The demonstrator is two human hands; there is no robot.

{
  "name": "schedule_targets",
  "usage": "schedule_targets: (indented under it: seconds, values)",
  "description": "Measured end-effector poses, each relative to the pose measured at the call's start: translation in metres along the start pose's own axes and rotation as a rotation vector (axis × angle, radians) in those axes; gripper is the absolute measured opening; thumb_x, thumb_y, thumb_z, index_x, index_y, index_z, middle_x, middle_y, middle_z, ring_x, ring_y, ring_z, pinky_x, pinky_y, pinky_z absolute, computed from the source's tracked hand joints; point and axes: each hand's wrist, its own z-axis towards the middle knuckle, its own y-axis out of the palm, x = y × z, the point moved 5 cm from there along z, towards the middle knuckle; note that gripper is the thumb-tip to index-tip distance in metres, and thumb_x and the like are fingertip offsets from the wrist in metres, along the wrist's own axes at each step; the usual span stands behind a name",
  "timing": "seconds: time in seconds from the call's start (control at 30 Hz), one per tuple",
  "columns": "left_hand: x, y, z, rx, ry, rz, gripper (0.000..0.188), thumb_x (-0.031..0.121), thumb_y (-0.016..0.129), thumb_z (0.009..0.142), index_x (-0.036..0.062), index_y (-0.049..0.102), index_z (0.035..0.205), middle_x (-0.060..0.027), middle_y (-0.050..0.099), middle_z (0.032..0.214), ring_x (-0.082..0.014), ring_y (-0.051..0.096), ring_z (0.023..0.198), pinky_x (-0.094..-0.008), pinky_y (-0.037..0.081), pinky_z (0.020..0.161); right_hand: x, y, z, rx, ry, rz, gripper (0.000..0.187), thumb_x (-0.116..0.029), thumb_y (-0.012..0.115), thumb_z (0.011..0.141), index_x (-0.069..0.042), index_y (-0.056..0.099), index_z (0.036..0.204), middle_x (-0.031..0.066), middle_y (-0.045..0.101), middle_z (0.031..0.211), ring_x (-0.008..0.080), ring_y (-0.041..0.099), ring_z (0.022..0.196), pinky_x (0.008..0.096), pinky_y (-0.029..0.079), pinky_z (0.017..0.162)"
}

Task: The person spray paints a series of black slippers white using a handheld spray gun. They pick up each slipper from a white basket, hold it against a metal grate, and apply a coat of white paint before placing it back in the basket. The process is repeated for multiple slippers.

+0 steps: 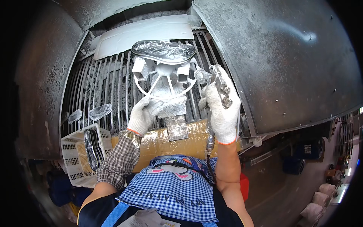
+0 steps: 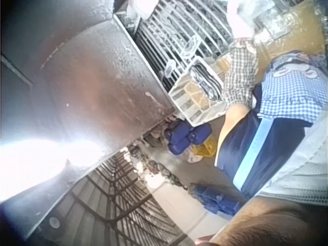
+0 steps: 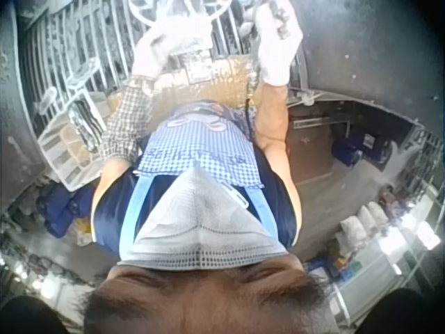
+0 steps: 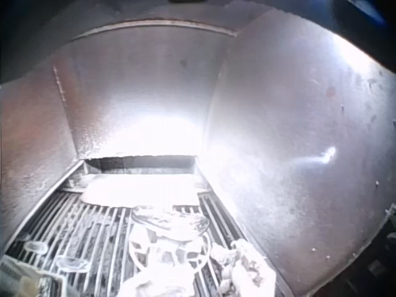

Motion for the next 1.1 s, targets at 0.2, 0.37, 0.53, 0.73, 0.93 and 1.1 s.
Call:
schedule_targets:
  seconds: [0.2, 0.37, 0.53, 0.73, 0.93, 1.1]
  values:
    - [0.009, -0.009, 0.005, -0.006, 0.04, -0.007, 0.039, 0.016, 0.054, 0.105, -0.008, 0.055, 0.135, -0.0257, 0.067, 0.124, -0.0395, 0.068, 0.119, -0.0519, 0.058, 0.106, -0.005, -0.007, 0.002, 0.036, -0.006, -0.011, 0.056, -0.01, 0.064, 0.107, 0.004, 0.045, 0.158, 0.0035, 0.066, 0.09, 0.0065, 0.058, 0.07, 0.0227, 0.052, 0.064]
    - [0.021, -0.014, 0.003, 0.018, 0.06, 0.024, 0.039, 0.015, 0.052, 0.105, -0.0083, 0.057, 0.135, -0.0265, 0.067, 0.126, -0.0379, 0.069, 0.116, -0.0501, 0.059, 0.103, -0.01, -0.015, 0.003, 0.053, -0.009, -0.008, 0.056, -0.011, 0.063, 0.107, 0.004, 0.045, 0.158, 0.0044, 0.067, 0.092, 0.0061, 0.059, 0.073, 0.0222, 0.052, 0.064]
    - [0.032, -0.021, 0.008, 0.041, 0.098, 0.039, 0.039, 0.014, 0.052, 0.104, -0.008, 0.057, 0.136, -0.0269, 0.069, 0.125, -0.0385, 0.071, 0.113, -0.049, 0.061, 0.097, -0.015, -0.021, -0.003, 0.117, -0.066, -0.049, 0.055, -0.011, 0.064, 0.108, 0.004, 0.046, 0.157, 0.0054, 0.068, 0.094, 0.0063, 0.061, 0.077, 0.022, 0.052, 0.064]
    - [0.048, -0.036, 0.014, 0.125, 0.147, 0.018, 0.036, 0.016, 0.057, 0.106, -0.0068, 0.057, 0.133, -0.0285, 0.068, 0.128, -0.0398, 0.072, 0.111, -0.0517, 0.063, 0.094, -0.018, -0.022, -0.015, 0.059, 0.035, -0.013, 0.051, -0.012, 0.062, 0.109, 0.003, 0.049, 0.155, 0.0063, 0.068, 0.098, 0.0072, 0.061, 0.076, 0.023, 0.054, 0.066]
    - [0.037, -0.032, 0.013, 0.157, 0.171, 0.009, 0.031, 0.017, 0.059, 0.105, -0.0042, 0.059, 0.128, -0.0229, 0.071, 0.119, -0.0358, 0.073, 0.104, -0.0478, 0.064, 0.091, -0.015, -0.029, -0.02, 0.055, 0.036, 0.005, 0.05, -0.011, 0.062, 0.109, 0.003, 0.049, 0.155, 0.0067, 0.07, 0.098, 0.0072, 0.062, 0.075, 0.023, 0.054, 0.065]
    - [-0.001, -0.009, 0.012, 0.004, 0.014, -0.03, 0.036, 0.022, 0.061, 0.104, -0.0006, 0.059, 0.131, -0.0186, 0.07, 0.117, -0.0341, 0.069, 0.105, -0.048, 0.059, 0.093, -0.016, -0.032, -0.021, 0.054, 0.019, 0.02, 0.048, -0.014, 0.06, 0.109, 0.003, 0.052, 0.154, 0.0077, 0.072, 0.098, 0.0102, 0.066, 0.077, 0.0259, 0.056, 0.065]
